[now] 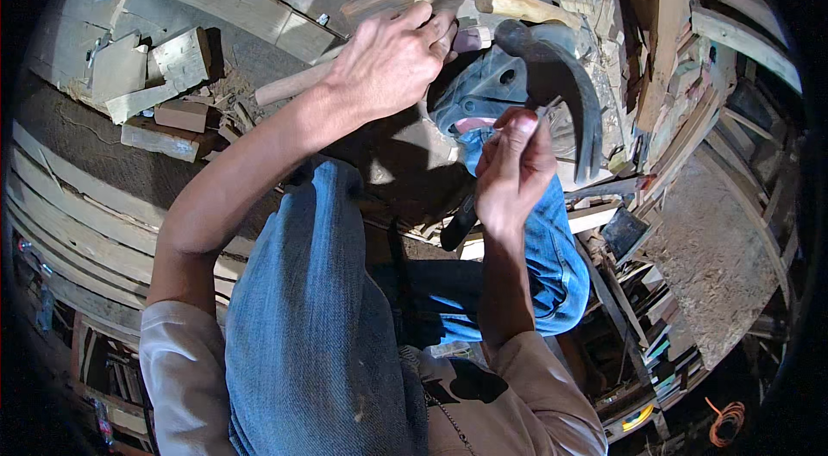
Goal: The person sands a small wooden piece, uses a hammer to drive a nail into a wooden assembly, and reaches into a jar to retrieve another nail.
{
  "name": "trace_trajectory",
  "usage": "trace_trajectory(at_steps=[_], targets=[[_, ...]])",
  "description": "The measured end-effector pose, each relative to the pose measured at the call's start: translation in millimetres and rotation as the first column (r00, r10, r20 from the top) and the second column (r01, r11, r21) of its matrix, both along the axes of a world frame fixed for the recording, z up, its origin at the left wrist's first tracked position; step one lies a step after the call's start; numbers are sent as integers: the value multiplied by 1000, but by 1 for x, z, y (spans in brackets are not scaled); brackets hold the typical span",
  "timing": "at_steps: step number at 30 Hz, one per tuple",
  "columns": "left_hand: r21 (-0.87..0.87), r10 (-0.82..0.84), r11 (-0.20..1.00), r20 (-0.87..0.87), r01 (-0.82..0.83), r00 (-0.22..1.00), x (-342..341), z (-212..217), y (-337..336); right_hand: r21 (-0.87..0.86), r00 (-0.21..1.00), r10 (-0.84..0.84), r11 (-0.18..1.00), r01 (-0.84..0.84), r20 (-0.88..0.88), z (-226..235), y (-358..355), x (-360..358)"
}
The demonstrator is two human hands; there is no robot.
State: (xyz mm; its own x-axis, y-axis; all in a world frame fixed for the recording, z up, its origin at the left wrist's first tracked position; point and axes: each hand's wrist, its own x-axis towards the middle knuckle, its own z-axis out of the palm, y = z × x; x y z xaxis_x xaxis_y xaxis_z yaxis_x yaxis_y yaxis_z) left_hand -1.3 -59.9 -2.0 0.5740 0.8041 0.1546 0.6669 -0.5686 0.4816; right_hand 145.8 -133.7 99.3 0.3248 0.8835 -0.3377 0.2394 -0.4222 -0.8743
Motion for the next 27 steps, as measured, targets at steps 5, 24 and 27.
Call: trace_trajectory(at_steps=[5, 24, 27], targets=[[27, 49, 998, 31, -50, 998, -3, -3, -2, -66, 937, 173, 985, -160, 304, -15, 3, 1], [-59, 24, 998, 65, -20, 998, -1, 2, -3, -28, 997, -6, 1000, 9, 81, -2, 0, -3], [13, 30, 999, 101, -31, 994, 0, -1, -3, 10, 990, 25, 1000, -27, 137, -3, -2, 4]])
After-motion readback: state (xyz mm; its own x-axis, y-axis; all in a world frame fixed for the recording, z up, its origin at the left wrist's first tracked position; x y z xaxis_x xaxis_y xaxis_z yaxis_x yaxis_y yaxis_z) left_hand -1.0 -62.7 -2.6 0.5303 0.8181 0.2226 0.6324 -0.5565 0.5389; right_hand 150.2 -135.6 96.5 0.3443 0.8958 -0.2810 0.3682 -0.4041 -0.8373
